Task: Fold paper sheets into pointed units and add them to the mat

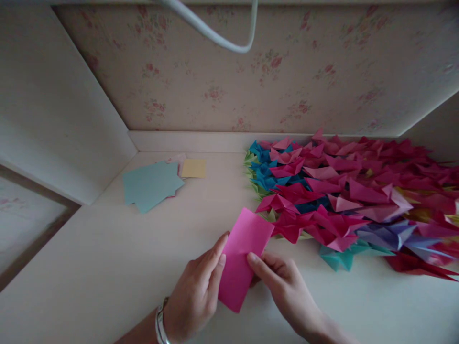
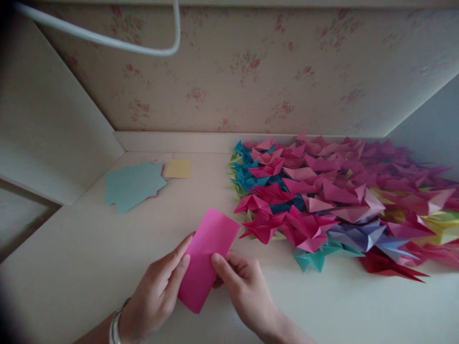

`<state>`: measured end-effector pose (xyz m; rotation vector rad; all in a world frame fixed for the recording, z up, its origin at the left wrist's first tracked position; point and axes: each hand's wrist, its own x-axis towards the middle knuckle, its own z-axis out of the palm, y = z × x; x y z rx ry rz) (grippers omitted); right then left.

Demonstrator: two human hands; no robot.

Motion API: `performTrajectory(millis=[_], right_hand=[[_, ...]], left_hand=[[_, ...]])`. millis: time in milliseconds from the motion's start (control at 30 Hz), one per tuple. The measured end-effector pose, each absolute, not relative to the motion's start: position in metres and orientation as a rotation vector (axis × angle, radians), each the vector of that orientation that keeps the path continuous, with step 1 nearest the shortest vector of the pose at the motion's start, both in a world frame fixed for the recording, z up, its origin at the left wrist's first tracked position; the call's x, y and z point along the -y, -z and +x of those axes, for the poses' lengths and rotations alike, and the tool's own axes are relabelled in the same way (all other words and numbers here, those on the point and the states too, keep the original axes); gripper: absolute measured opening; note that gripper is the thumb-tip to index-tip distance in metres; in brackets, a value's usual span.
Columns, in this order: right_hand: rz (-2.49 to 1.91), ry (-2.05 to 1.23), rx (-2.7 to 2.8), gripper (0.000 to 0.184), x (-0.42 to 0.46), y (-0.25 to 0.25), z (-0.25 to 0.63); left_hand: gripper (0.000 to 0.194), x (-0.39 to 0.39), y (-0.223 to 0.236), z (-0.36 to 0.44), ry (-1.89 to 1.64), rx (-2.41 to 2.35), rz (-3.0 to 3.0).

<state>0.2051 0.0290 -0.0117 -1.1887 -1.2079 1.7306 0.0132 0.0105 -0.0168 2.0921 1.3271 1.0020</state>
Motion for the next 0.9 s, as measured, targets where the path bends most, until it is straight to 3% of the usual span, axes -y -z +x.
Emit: performTrajectory(millis=[200,400,633,900], right_hand=[[-1.049,-1.951,1.494,0.051,-0.018,0.003,0.194],[-1.09,-2.041,1.464,0.04,-0.016,0.004,0.191],[-1.114,-1.941,1.43,0.051,-0.019,-0.001,0.195],[-1.203,-1.638,1.096,0.041,-0.033,0.007,0.21]], left_hand=[[0.046,-0.01,0.013,0.013,-1.075,-1.428,2.059],[0.044,-0.01,0.014,0.014,-1.118,-1.486,2.078],[0.048,-0.01,0.015,0.012,-1.102,-1.438,2.122],[0.05,-0.007,0.015,0.012,-1.019,-1.273,2.12]])
